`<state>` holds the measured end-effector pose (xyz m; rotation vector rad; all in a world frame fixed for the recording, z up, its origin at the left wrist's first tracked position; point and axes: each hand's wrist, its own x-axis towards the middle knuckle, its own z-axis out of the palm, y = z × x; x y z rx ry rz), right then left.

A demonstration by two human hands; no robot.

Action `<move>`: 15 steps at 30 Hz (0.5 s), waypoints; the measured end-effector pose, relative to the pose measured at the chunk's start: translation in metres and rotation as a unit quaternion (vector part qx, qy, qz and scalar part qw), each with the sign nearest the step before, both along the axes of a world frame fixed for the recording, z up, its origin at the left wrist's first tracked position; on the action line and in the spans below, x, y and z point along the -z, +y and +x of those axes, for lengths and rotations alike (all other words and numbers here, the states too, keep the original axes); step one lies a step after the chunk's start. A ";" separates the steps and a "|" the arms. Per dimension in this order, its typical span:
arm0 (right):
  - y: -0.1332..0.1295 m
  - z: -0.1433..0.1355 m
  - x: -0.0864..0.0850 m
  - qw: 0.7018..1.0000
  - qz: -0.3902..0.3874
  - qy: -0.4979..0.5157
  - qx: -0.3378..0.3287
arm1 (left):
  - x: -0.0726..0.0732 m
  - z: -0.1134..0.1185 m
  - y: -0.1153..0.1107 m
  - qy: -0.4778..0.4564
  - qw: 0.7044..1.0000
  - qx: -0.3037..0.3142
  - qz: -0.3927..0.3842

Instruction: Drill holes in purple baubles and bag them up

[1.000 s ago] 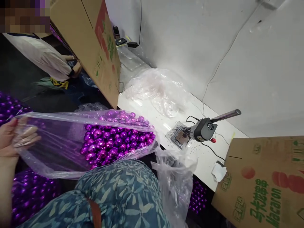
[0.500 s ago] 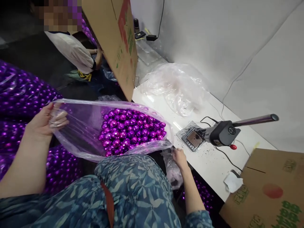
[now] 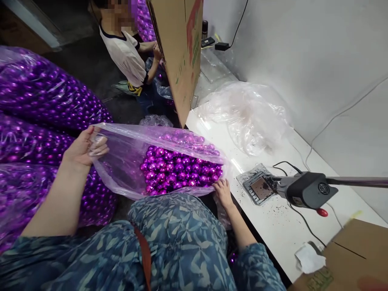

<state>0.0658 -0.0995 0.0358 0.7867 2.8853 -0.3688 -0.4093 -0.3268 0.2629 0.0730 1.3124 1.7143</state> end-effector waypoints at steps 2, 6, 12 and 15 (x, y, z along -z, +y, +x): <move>-0.007 -0.010 -0.014 0.997 0.002 0.061 -0.045 | 0.009 0.007 0.007 0.004 1.000 0.004 0.015; -0.028 -0.049 -0.038 0.973 0.017 0.162 -0.163 | 0.038 0.051 0.028 0.050 0.997 0.044 -0.030; -0.029 -0.102 -0.054 0.966 0.009 0.236 -0.106 | 0.103 0.160 0.052 0.184 0.958 0.187 -0.115; -0.032 -0.127 -0.057 0.962 -0.033 0.257 -0.089 | 0.128 0.191 0.056 0.294 0.907 0.267 -0.139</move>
